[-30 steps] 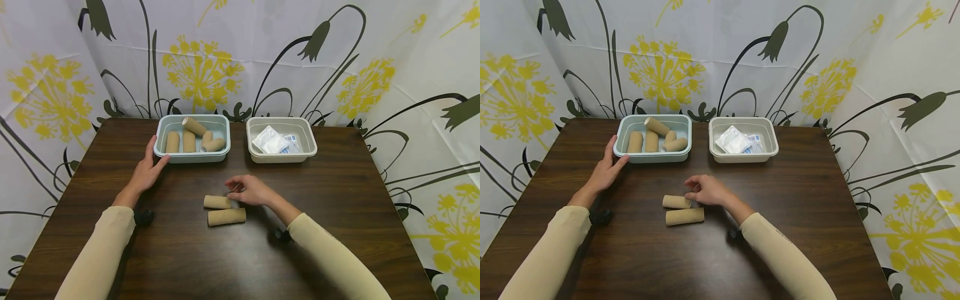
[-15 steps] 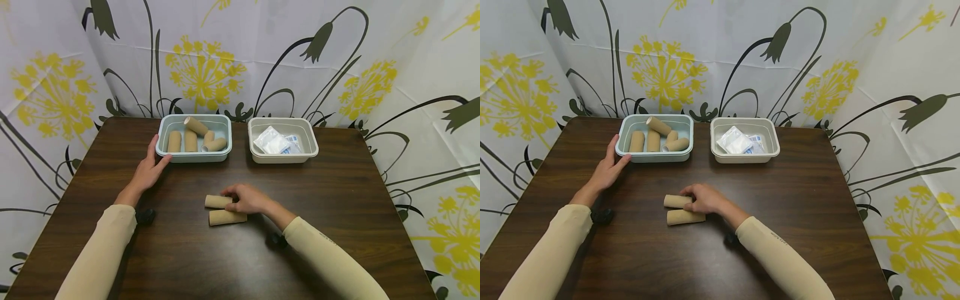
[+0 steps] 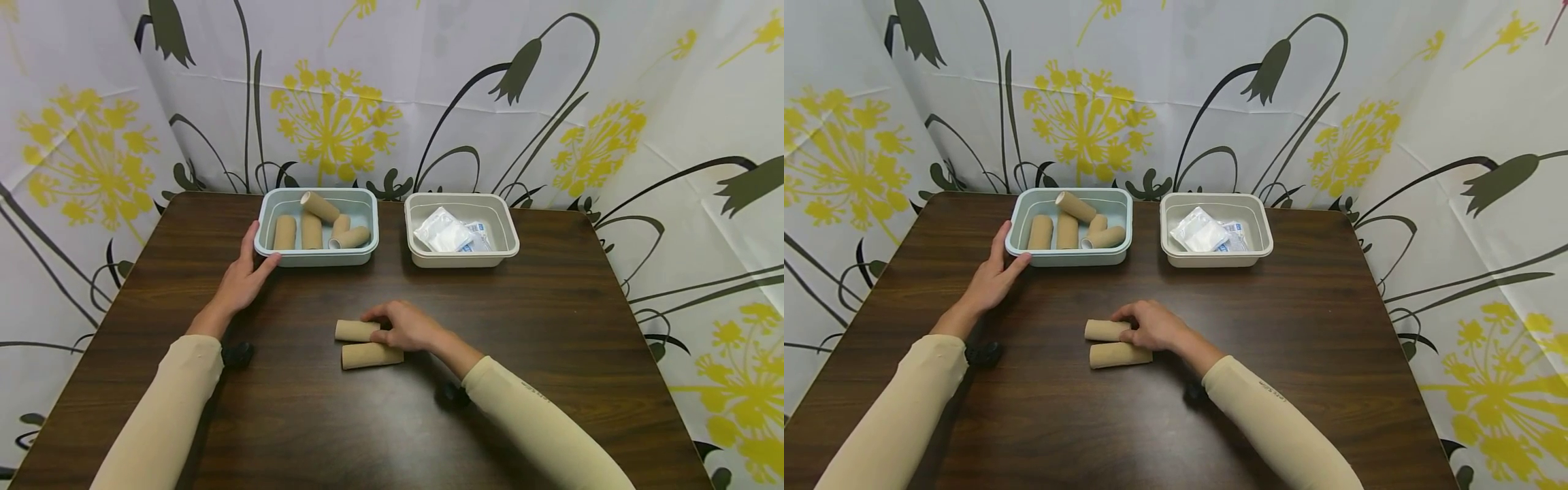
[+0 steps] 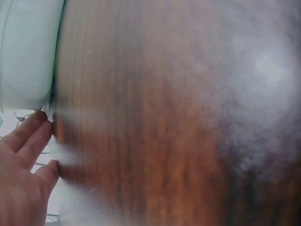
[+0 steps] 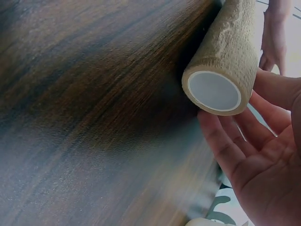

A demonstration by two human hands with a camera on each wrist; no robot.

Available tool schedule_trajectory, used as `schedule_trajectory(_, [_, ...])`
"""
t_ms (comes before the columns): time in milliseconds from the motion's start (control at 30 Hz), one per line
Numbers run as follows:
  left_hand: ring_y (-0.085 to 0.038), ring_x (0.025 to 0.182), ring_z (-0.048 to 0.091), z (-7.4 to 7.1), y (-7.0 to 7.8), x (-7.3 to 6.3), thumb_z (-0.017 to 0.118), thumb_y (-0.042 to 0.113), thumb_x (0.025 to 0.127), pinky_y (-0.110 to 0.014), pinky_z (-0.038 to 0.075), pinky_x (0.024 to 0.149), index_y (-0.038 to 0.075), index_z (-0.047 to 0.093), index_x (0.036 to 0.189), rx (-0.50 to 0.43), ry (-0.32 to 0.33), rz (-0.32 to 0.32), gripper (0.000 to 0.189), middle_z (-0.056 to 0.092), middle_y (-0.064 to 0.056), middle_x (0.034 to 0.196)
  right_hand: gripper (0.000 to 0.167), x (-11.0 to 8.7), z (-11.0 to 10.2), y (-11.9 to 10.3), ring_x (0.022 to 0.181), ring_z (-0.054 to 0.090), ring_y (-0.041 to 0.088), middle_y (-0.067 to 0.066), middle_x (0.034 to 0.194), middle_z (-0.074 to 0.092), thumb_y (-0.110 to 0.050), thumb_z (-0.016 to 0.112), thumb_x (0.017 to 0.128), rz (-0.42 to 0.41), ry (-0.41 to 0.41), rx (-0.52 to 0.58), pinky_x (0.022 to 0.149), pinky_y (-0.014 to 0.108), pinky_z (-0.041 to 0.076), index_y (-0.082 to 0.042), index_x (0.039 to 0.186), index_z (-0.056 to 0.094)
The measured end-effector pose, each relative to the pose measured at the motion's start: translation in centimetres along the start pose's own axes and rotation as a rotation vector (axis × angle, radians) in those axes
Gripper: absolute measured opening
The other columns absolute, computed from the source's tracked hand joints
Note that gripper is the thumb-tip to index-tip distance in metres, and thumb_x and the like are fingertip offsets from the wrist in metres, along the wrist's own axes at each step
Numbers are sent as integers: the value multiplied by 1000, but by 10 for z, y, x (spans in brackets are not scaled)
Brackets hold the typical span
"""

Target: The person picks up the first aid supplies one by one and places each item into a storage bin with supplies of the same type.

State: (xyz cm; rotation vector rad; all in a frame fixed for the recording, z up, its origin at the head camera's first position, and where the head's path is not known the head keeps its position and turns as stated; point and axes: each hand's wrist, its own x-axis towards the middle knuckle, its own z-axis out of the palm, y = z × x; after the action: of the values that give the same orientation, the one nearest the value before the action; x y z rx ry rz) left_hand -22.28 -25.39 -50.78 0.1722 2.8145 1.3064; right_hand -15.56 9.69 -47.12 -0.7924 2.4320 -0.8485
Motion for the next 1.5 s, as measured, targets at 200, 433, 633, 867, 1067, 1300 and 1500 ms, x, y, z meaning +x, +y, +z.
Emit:
schedule_trajectory(200, [-53,141,18,0,1,-1,48,51,100,-75,15,104,44,-10,154,3,-5,-8,80,5,-13,164,33,0,-2,1,104,61,11,1,117,69,-15,70,91,-21,19,6,92,30,47,-11,124,68])
schedule_trajectory(433, [-53,141,18,0,2,-1,47,51,100,-75,14,103,40,-10,156,5,-5,-14,81,4,-13,164,32,2,-15,-5,97,64,11,2,113,70,-14,70,91,-42,51,86,83,30,52,-9,123,69])
schedule_trajectory(633, [-53,141,17,0,2,-1,48,51,100,-75,14,104,48,-11,153,-1,-6,-11,79,5,-12,164,29,6,-27,-12,88,63,9,1,101,71,-14,70,91,-66,100,155,79,28,51,-7,119,70])
schedule_trajectory(867, [-55,137,24,-1,4,-2,49,48,100,-72,19,104,42,-9,155,14,14,-1,80,12,-18,162,29,14,-38,-17,90,68,26,9,102,70,-11,70,92,38,150,497,76,42,57,-2,119,68])
schedule_trajectory(1067, [-57,135,27,-1,4,-2,50,46,101,-71,21,103,40,-8,156,22,25,13,80,15,-21,160,32,26,-46,-20,90,71,24,15,105,71,-15,68,94,139,236,805,80,48,56,0,122,65])
schedule_trajectory(1300, [-57,135,27,-1,5,-1,49,47,101,-72,21,103,39,-8,156,19,22,2,80,14,-22,160,35,47,-58,-22,82,71,21,17,106,67,-20,66,95,229,347,1079,76,39,58,1,123,62])
schedule_trajectory(1500, [-57,135,25,-1,6,-1,49,48,100,-73,19,103,37,-7,157,15,17,-9,80,13,-21,161,40,66,-62,-25,81,70,20,19,107,66,-22,64,97,238,405,1145,78,38,57,3,127,58])
